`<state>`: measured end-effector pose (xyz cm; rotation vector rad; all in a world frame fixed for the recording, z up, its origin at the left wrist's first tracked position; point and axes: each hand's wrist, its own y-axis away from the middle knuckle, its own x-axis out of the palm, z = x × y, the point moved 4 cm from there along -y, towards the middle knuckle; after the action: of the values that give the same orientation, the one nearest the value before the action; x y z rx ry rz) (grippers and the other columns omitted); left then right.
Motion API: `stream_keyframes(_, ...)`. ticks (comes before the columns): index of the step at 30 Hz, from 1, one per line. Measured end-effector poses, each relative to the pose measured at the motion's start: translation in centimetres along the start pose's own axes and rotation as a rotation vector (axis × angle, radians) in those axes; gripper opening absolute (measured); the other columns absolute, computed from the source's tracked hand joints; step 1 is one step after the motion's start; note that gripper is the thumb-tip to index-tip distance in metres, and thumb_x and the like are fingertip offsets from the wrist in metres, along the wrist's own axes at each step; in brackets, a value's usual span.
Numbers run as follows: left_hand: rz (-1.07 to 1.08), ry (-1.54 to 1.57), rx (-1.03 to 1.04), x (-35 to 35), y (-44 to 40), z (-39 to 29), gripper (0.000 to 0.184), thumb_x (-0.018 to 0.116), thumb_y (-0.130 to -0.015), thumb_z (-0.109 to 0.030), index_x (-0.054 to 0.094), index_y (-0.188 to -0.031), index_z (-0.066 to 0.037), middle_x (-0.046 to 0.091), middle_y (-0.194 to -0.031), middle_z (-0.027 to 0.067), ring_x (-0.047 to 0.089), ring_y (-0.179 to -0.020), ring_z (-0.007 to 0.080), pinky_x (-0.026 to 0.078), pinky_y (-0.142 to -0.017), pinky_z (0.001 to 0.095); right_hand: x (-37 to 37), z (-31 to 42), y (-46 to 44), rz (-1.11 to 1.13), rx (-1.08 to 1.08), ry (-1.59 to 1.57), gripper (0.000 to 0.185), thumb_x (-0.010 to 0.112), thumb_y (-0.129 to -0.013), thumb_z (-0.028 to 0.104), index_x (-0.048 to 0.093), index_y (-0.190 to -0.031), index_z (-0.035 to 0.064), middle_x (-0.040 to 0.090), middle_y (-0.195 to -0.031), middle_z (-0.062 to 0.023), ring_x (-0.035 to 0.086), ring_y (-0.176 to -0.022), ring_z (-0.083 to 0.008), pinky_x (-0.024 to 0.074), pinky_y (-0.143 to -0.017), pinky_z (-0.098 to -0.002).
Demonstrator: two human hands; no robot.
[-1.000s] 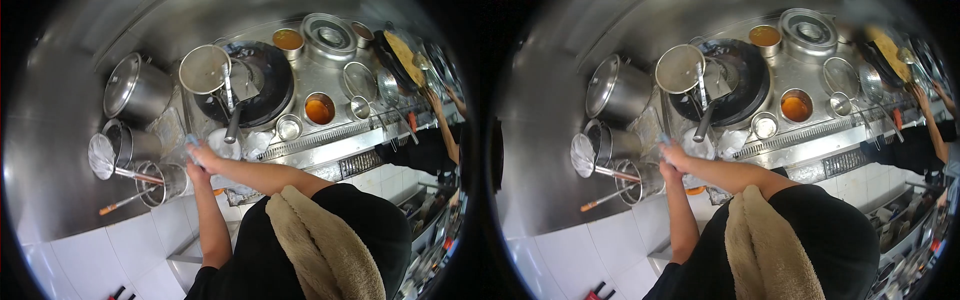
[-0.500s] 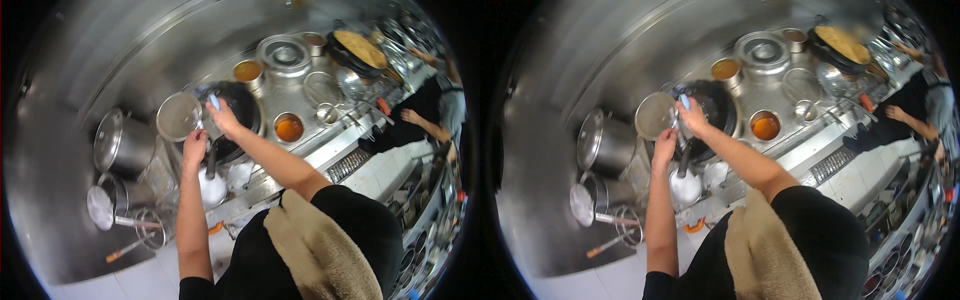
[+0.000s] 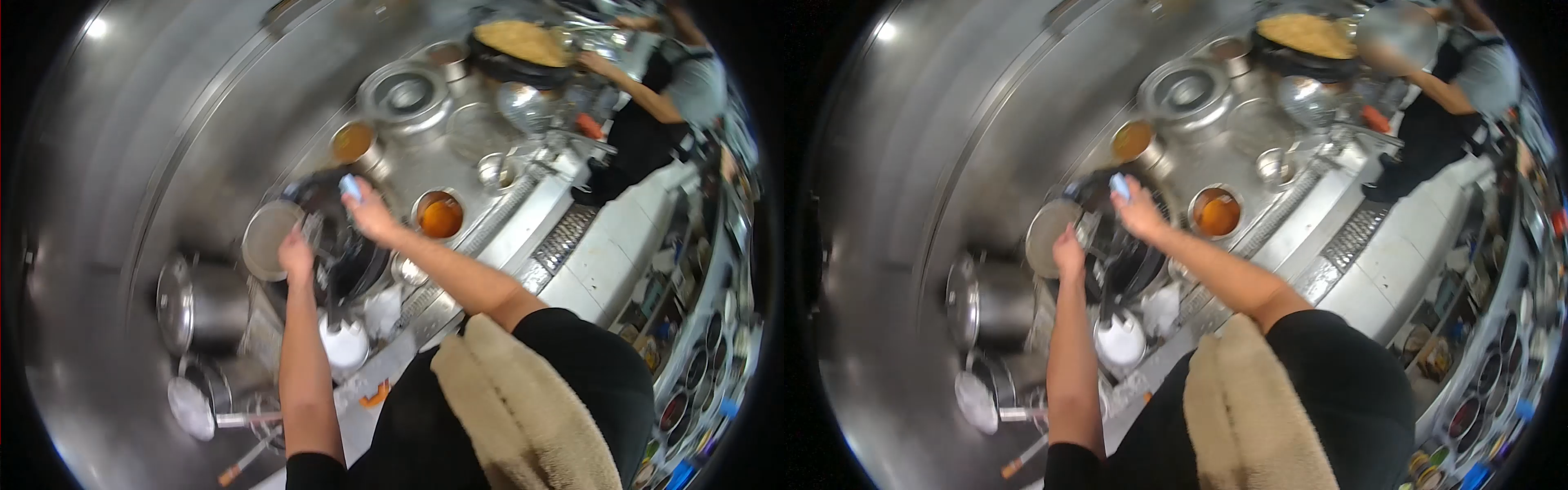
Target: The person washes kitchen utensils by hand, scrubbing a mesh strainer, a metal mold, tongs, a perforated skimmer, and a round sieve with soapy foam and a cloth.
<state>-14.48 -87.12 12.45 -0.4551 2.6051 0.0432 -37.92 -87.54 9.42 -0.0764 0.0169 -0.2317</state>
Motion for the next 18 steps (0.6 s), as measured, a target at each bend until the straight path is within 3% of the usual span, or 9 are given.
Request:
stream_keyframes(1, -0.035, -0.051, 0.040, -1.3, 0.6, -1.0, 0.044, 0.060, -0.101, -0.035, 0.070, -0.090, 0.006, 0.068, -0.078, 0.0104, 0.056, -0.074, 0.0183, 0.046, -0.071, 0.0371, 0.2, 2.1, 1.7, 0.094, -0.044, 0.061, 0.063, 0.057, -0.099, 0.041, 0.041, -0.148, 0.0039, 0.053, -0.134, -0.0282, 0.053, -0.123, -0.0422, 0.0431, -0.105, -0.0446)
stream_keyframes(3, -0.257, -0.042, 0.060, -3.0, 3.1, -4.5, 0.040, 0.069, -0.097, -0.032, 0.066, -0.085, 0.006, 0.065, -0.076, 0.0056, 0.054, -0.071, 0.0155, 0.045, -0.067, 0.0349, -0.1, 7.2, 4.3, 0.198, -0.248, 0.111, 0.058, 0.060, -0.097, 0.033, 0.045, -0.147, 0.0058, 0.052, -0.135, -0.0245, 0.051, -0.123, -0.0419, 0.0422, -0.106, -0.0451)
stream_keyframes(6, -0.051, 0.180, -0.062, -5.0, 4.9, -6.4, 0.038, 0.072, -0.096, -0.033, 0.065, -0.082, 0.002, 0.064, -0.075, 0.0031, 0.054, -0.070, 0.0125, 0.044, -0.065, 0.0309, 2.2, 11.4, 9.4, 0.303, -0.703, 0.377, 0.054, 0.062, -0.095, 0.028, 0.049, -0.144, 0.0078, 0.053, -0.134, -0.0227, 0.051, -0.123, -0.0415, 0.0419, -0.106, -0.0488)
stream_keyframes(7, -0.027, 0.297, -0.027, -5.4, 6.2, -7.5, 0.039, 0.072, -0.096, -0.037, 0.066, -0.079, -0.002, 0.060, -0.070, -0.0006, 0.050, -0.064, 0.0092, 0.040, -0.058, 0.0279, 3.2, 11.7, 10.7, 0.340, -0.696, 0.277, 0.048, 0.064, -0.092, 0.024, 0.057, -0.137, 0.0094, 0.055, -0.131, -0.0213, 0.050, -0.122, -0.0407, 0.0408, -0.106, -0.0503)
stream_keyframes(10, -0.046, 0.191, -0.169, -8.6, 7.9, -7.5, 0.043, 0.069, -0.097, -0.040, 0.064, -0.074, -0.005, 0.053, -0.064, -0.0044, 0.044, -0.057, 0.0072, 0.033, -0.051, 0.0272, 5.3, 10.6, 9.6, 0.316, -0.720, 0.358, 0.042, 0.065, -0.091, 0.023, 0.062, -0.131, 0.0106, 0.057, -0.127, -0.0189, 0.051, -0.121, -0.0393, 0.0402, -0.106, -0.0484)
stream_keyframes(11, -0.052, 0.235, -0.121, -8.8, 9.0, -8.3, 0.045, 0.068, -0.098, -0.042, 0.062, -0.070, -0.007, 0.047, -0.058, -0.0064, 0.036, -0.051, 0.0059, 0.027, -0.047, 0.0276, 6.0, 9.4, 8.2, 0.275, -0.669, 0.306, 0.037, 0.064, -0.090, 0.021, 0.065, -0.125, 0.0109, 0.058, -0.125, -0.0165, 0.051, -0.121, -0.0384, 0.0401, -0.106, -0.0467)
stream_keyframes(14, -0.063, 0.192, -0.066, -10.8, 11.0, -8.6, 0.045, 0.068, -0.098, -0.042, 0.061, -0.069, -0.008, 0.045, -0.057, -0.0066, 0.035, -0.049, 0.0053, 0.027, -0.046, 0.0274, 7.3, 6.6, 2.8, 0.190, -0.653, 0.215, 0.033, 0.060, -0.092, 0.018, 0.065, -0.123, 0.0090, 0.059, -0.125, -0.0175, 0.054, -0.119, -0.0391, 0.0415, -0.105, -0.0464)
stream_keyframes(17, -0.117, 0.222, -0.041, -12.0, 11.6, -8.4, 0.046, 0.069, -0.098, -0.041, 0.060, -0.067, -0.008, 0.044, -0.055, -0.0072, 0.034, -0.048, 0.0048, 0.026, -0.045, 0.0274, 9.3, 6.9, 2.5, 0.139, -0.603, 0.140, 0.034, 0.059, -0.094, 0.018, 0.063, -0.125, 0.0078, 0.058, -0.127, -0.0196, 0.055, -0.120, -0.0407, 0.0422, -0.106, -0.0464)
stream_keyframes(18, -0.136, 0.218, -0.035, -12.4, 11.7, -8.2, 0.046, 0.069, -0.098, -0.040, 0.059, -0.066, -0.009, 0.044, -0.056, -0.0072, 0.035, -0.049, 0.0048, 0.026, -0.045, 0.0273, 9.6, 8.3, 4.8, 0.159, -0.685, 0.113, 0.035, 0.058, -0.094, 0.017, 0.061, -0.127, 0.0057, 0.057, -0.131, -0.0200, 0.054, -0.123, -0.0412, 0.0423, -0.108, -0.0463)
